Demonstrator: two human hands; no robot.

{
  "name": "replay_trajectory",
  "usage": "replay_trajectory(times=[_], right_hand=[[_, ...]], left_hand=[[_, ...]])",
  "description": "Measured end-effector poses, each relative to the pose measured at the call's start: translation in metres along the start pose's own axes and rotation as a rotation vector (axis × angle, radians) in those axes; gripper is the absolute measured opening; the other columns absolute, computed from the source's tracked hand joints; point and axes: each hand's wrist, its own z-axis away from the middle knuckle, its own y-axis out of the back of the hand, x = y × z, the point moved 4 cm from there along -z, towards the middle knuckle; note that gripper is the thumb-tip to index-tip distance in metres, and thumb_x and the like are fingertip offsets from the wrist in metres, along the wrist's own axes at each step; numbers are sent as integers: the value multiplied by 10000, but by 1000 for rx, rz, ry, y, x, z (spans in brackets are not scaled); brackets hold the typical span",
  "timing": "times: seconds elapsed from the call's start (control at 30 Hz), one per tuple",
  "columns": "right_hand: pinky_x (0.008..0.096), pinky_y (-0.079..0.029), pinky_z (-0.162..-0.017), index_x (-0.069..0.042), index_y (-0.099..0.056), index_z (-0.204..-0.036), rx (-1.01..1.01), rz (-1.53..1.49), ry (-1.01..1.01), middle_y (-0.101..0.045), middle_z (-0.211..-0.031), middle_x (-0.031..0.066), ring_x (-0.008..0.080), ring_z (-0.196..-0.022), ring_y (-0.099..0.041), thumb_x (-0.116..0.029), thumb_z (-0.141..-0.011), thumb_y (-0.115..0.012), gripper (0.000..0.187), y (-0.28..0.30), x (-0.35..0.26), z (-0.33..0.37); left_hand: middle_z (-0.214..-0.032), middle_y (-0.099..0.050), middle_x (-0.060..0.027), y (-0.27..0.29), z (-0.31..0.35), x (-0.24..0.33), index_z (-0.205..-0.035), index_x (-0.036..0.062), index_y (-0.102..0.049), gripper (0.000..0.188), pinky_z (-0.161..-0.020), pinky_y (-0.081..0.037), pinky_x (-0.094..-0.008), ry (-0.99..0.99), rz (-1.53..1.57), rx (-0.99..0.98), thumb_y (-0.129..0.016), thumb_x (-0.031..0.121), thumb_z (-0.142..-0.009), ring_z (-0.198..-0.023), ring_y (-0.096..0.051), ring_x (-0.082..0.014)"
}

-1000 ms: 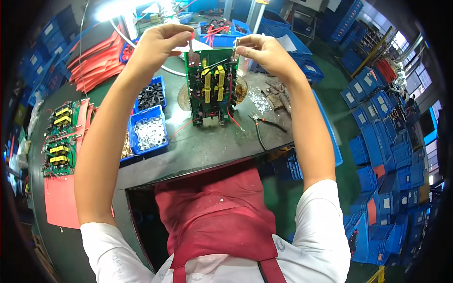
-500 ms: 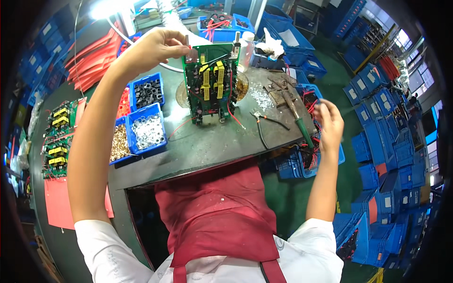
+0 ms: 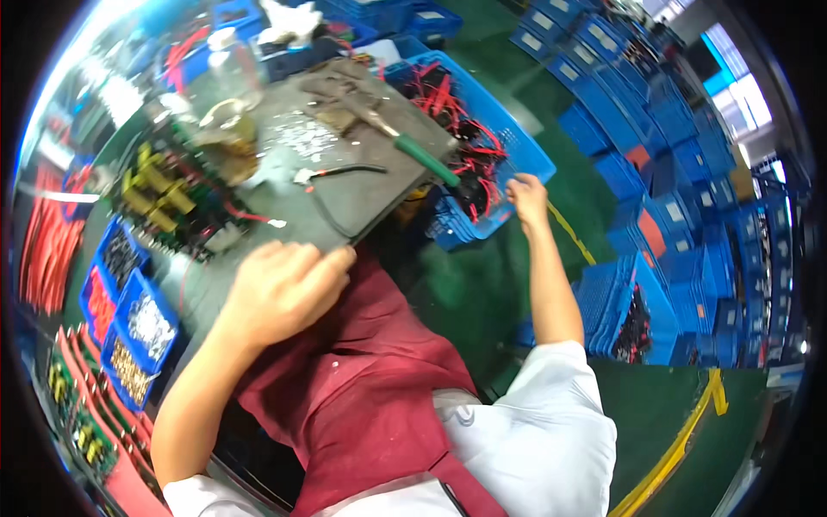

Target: Assembling and soldering components onto a printed circuit board at a factory workstation.

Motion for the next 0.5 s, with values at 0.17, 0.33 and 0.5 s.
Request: replay_trajectory(times=[0.17, 0.33, 0.5], right_hand=[[370, -586, -662, 26, -749, -1032, -117, 470, 378, -772, -867, 143, 217, -709, -731, -190, -980, -692, 229, -48, 131, -116], [465, -610, -780, 16, -793, -969, -592, 895, -392, -776, -830, 200, 379, -754, -768, -479, -962, -722, 500, -38, 196, -266], [477, -546, -1051, -36, -764, -1240, -259, 1079, -381, -708, -1345, 227, 369, -1266, -681, -692, -874, -725, 752, -46, 214, -258]], left_hand=[[-775, -555, -56, -180, -5, -38, -1243, 88, -663, 441, -639, -505, -381, -73, 112, -231, -821, 211, -850, -672, -613, -253], [-778, -569, -60, -257, -106, -27, -1215, 63, -683, 456, -637, -504, -390, 57, 142, -248, -843, 223, -819, -650, -597, -255], [-767, -549, -44, -276, -139, -7, -1201, 57, -692, 465, -619, -484, -377, 74, 120, -273, -859, 231, -802, -642, -581, -236]])
